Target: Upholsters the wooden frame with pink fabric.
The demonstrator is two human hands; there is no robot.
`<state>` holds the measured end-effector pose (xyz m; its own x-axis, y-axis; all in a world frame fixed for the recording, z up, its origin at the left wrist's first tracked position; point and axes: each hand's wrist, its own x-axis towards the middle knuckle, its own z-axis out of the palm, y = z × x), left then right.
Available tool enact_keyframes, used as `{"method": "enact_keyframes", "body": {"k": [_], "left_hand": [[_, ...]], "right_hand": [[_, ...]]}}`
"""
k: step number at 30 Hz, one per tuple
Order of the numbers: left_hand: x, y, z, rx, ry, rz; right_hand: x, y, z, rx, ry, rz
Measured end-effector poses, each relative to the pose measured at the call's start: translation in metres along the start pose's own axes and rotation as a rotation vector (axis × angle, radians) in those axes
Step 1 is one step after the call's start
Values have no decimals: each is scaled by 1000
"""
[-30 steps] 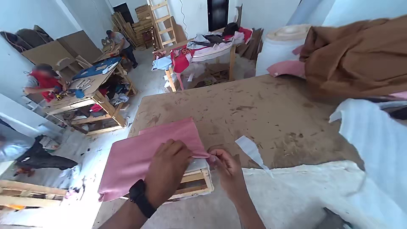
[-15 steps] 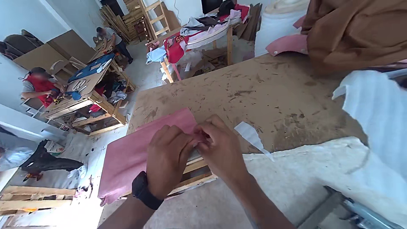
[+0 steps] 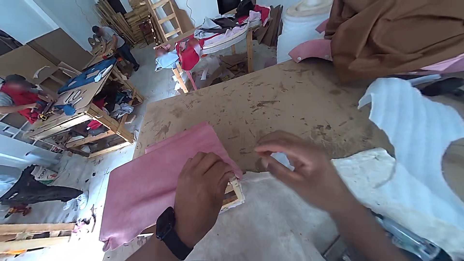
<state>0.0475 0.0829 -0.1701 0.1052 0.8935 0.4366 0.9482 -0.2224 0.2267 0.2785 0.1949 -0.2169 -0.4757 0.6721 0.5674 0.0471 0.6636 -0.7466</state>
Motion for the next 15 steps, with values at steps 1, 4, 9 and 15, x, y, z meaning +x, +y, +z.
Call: {"method": "enact_keyframes", "body": {"k": [1,4,9,15], "left_hand": [[1,0,1,-63,19,-25],[0,1,6,-144,98,34],[10,1,8,-94,26,180],[8,8,5,74,-70,136]], "right_hand": [[-13,4,16,60,36,49],[-40,7,101,329,246,82],[-34,22,146,600,634,-27],[-25,21,130,664,698,-1]]}}
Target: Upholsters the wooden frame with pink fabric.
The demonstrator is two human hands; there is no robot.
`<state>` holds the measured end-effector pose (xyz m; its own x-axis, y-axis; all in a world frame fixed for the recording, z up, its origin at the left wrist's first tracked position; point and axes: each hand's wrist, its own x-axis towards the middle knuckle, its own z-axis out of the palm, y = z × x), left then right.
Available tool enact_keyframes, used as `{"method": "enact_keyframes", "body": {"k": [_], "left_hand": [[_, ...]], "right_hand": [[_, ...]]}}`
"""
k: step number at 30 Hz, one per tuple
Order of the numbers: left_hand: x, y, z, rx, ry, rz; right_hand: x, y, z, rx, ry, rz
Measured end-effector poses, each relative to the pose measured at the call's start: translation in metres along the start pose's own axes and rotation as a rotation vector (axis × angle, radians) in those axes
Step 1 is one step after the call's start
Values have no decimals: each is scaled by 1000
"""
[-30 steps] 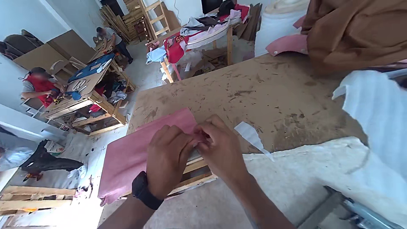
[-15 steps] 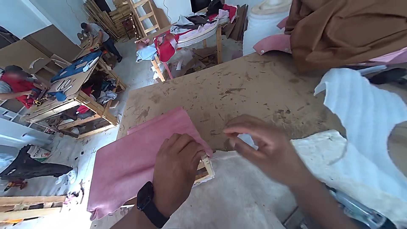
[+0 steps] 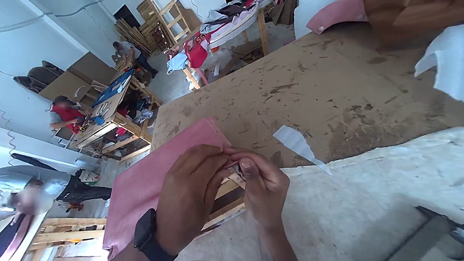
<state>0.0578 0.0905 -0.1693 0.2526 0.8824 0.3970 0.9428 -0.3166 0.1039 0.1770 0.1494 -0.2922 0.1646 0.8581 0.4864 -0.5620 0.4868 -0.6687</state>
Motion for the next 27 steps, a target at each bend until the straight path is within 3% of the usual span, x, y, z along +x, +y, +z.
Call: {"method": "enact_keyframes", "body": {"k": [3,7,10,14,16,19,27], "left_hand": [[5,4,4,-66,121,-52],[12,10,13,-154,256,-91],[13,8,18,-118,304,44],[21,25,14,-191,200,305],[14,31,10,-151,143,190],[10,5,0,-19,43,-7],[12,1,14,-44,43,-108]], "right_hand": [[5,2,1,24,15,-13],[8,4,-7,-33,-182,77],[13,1,-6,46,-246,141],[8,1,3,117,-132,-9],[5,-1,3,132,-115,17],[13,9,0,173,-157,38],[18,8,5,143,57,115]]}}
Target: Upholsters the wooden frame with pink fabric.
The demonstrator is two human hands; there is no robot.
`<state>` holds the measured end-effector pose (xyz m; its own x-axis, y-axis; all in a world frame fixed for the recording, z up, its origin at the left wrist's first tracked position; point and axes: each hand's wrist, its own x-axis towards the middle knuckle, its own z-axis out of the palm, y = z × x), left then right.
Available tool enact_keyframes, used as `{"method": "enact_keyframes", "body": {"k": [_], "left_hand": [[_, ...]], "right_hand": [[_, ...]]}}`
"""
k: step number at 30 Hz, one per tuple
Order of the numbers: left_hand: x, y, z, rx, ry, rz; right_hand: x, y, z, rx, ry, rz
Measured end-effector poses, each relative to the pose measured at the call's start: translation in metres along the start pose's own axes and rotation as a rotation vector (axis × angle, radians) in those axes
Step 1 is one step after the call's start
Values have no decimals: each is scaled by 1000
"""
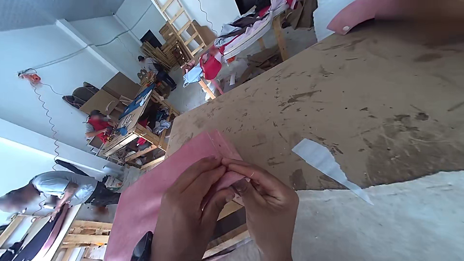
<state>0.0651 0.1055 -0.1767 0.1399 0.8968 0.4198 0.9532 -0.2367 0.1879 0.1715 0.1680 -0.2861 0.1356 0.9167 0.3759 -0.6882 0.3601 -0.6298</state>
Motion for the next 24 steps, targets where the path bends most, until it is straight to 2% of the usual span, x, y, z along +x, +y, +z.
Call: {"method": "enact_keyframes", "body": {"k": [3,6,9,12,16,24], "left_hand": [[8,-5,-3,-3,-7,11],[10,-5,3,4,41,114],[6,-6,7,-102,66,231],[6,-10,5,-236,5,318],[4,-7,6,-291,-43,404],[1,-14,3,-356,-157,504]], "right_hand": [[-1,-4,7,-161,51,-8],[-5,0,4,-252,26,-6],[-12,12,-3,-130,1,-133],[-20,22,-12,-55,-11,-251],[-31,28,-14,91,74,-319],[-45,39,-23,155,44,-412]]}}
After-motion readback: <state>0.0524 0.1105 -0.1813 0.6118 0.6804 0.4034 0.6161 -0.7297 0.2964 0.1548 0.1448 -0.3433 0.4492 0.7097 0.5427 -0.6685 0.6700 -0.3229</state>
